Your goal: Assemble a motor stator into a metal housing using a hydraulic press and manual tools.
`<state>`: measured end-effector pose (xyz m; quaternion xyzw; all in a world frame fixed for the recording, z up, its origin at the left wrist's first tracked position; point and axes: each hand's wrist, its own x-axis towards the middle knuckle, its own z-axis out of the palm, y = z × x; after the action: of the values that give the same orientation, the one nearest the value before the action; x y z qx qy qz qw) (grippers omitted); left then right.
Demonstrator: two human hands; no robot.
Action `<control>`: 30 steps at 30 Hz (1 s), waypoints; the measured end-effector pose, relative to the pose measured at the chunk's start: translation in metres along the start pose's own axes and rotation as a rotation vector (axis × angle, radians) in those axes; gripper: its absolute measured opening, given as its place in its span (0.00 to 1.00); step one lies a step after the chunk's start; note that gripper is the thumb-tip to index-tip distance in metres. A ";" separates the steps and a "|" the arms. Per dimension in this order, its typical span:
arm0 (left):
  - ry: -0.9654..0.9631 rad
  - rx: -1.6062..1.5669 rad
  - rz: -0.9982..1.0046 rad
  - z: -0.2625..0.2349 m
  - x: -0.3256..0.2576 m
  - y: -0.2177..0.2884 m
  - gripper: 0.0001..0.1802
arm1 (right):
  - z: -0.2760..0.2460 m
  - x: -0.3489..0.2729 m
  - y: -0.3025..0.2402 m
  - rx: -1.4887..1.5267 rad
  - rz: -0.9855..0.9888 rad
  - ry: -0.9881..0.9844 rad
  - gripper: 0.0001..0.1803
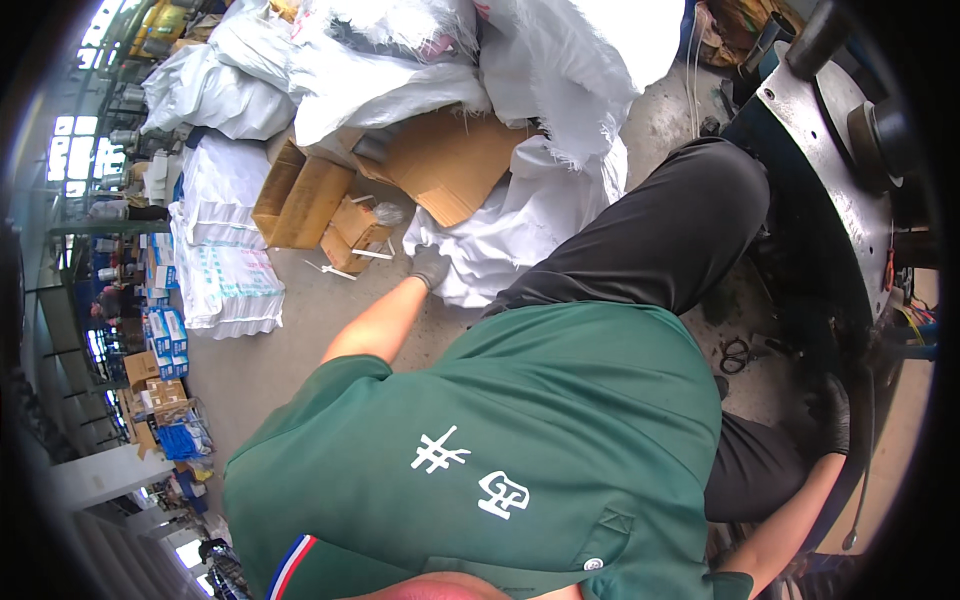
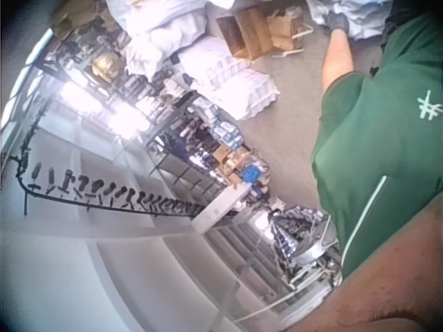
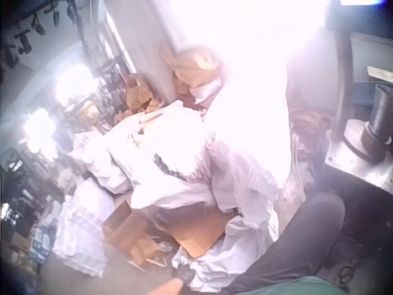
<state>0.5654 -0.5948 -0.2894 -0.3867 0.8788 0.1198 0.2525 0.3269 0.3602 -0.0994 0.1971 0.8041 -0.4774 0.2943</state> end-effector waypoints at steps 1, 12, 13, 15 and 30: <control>0.031 -0.233 0.015 -0.023 0.003 0.017 0.34 | -0.020 -0.003 0.013 -0.191 -0.141 -0.065 0.23; 0.160 -1.842 0.493 -0.397 -0.128 0.050 0.28 | -0.005 0.008 -0.015 0.119 -0.158 -0.039 0.24; 0.277 -1.589 0.739 -0.418 -0.162 0.056 0.30 | -0.011 0.017 -0.001 0.016 -0.310 -0.045 0.24; -0.064 -1.846 0.644 -0.485 -0.175 0.035 0.32 | -0.016 0.028 0.005 -0.080 -0.479 -0.049 0.24; 1.293 0.030 -0.570 -0.539 -0.124 -0.224 0.27 | -0.016 -0.029 -0.031 0.046 -0.380 -0.063 0.21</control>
<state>0.6126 -0.8877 0.2286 -0.5920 0.7186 -0.2171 -0.2933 0.3253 0.3592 -0.0542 0.0334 0.8061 -0.5487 0.2193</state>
